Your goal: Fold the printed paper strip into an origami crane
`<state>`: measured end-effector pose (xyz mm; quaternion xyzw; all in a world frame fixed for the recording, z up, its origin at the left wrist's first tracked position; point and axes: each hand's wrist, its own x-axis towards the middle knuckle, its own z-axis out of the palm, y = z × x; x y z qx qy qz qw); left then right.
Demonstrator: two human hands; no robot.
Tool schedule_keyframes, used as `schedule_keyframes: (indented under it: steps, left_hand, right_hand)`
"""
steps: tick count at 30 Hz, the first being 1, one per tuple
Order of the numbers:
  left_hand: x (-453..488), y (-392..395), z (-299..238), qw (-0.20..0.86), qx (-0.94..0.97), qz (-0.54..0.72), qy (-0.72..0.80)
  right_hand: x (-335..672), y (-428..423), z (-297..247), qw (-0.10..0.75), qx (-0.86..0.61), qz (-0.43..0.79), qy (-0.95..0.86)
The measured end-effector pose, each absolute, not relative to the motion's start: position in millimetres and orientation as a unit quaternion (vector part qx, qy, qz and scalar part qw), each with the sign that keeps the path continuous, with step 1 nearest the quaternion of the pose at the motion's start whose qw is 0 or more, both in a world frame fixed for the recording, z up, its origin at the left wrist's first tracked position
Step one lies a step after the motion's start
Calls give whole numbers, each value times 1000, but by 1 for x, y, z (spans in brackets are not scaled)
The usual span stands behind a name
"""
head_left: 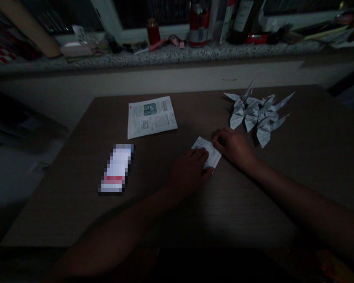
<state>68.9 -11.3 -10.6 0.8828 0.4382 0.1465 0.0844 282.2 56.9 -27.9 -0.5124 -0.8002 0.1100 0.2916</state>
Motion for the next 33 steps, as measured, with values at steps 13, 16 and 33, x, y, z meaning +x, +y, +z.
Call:
schedule_keyframes:
  steps: [13, 16, 33]
  left_hand:
    - [68, -11, -11, 88, 887, 148, 429]
    - [67, -11, -12, 91, 886, 154, 429]
    - [63, -12, -13, 106, 880, 163, 433]
  right_hand:
    - [288, 36, -25, 294, -467, 146, -821]
    - [288, 35, -27, 294, -456, 141, -828]
    - [300, 17, -37, 262, -425, 116, -859]
